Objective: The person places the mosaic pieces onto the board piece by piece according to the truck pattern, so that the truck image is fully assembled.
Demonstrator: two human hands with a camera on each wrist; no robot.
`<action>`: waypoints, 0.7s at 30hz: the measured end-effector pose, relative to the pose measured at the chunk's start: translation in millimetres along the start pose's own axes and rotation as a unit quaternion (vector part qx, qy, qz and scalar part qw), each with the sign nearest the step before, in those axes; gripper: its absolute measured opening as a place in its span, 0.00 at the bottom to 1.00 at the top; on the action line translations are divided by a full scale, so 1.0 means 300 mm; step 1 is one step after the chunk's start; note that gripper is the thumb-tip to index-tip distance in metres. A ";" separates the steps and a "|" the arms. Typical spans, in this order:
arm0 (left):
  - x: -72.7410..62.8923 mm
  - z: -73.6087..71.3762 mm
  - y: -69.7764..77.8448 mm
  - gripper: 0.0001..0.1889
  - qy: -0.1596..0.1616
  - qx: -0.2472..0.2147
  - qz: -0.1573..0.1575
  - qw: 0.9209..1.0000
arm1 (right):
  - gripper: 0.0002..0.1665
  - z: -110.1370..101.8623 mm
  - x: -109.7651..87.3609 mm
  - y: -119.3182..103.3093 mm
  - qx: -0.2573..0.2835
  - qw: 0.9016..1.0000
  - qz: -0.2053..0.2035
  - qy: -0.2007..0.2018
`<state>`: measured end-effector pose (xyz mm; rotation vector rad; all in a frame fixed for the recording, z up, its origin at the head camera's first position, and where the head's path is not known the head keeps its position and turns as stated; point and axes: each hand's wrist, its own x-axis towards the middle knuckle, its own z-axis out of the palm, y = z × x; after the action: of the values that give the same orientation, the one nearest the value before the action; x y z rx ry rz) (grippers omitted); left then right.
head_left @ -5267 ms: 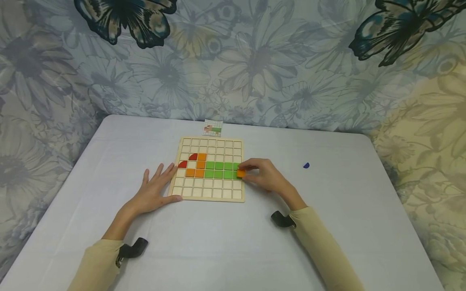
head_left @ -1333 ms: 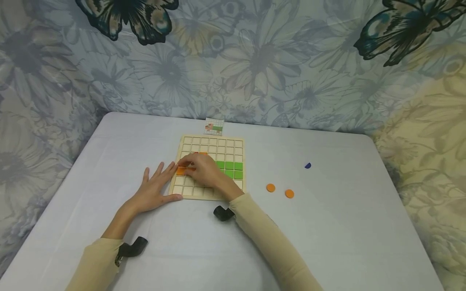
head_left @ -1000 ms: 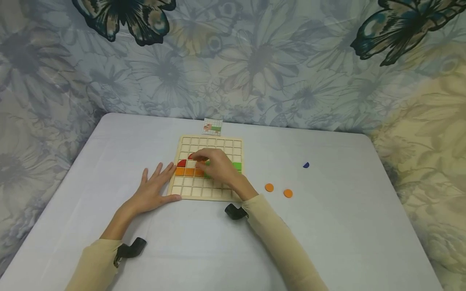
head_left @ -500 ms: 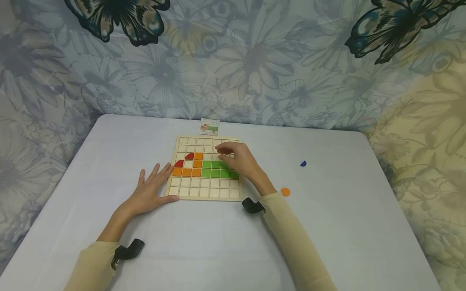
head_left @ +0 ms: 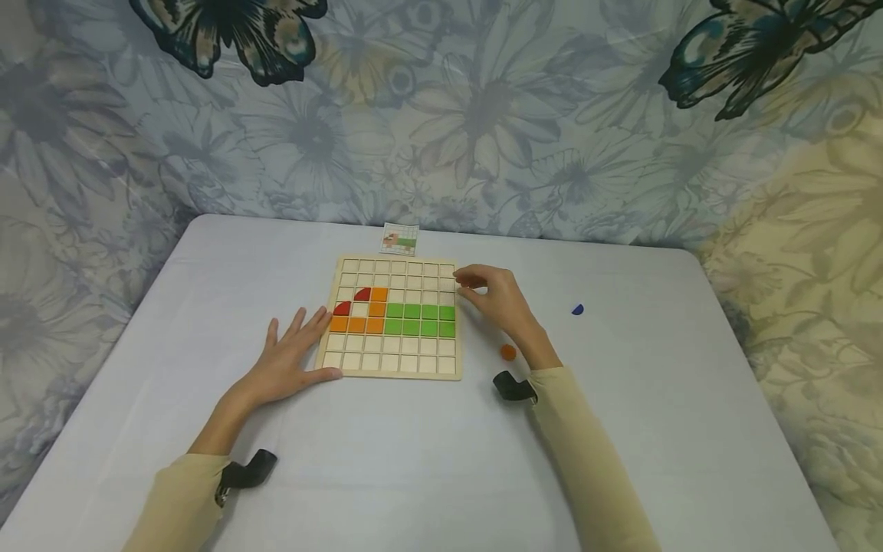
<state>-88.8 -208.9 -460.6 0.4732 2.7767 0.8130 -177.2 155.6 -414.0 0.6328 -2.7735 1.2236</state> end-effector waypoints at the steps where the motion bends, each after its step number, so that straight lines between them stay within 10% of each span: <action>1: 0.001 0.001 0.001 0.57 0.000 -0.001 -0.001 1.000 | 0.15 -0.006 -0.005 0.010 -0.003 1.000 0.002 0.003; 21: -0.001 -0.004 0.017 0.56 -0.002 0.004 -0.003 1.000 | 0.16 -0.167 -0.131 0.155 -0.032 0.997 0.035 0.058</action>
<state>-87.7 -205.5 -456.9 0.4679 2.7770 0.8001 -165.1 233.2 -420.1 0.4489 -2.7463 1.1388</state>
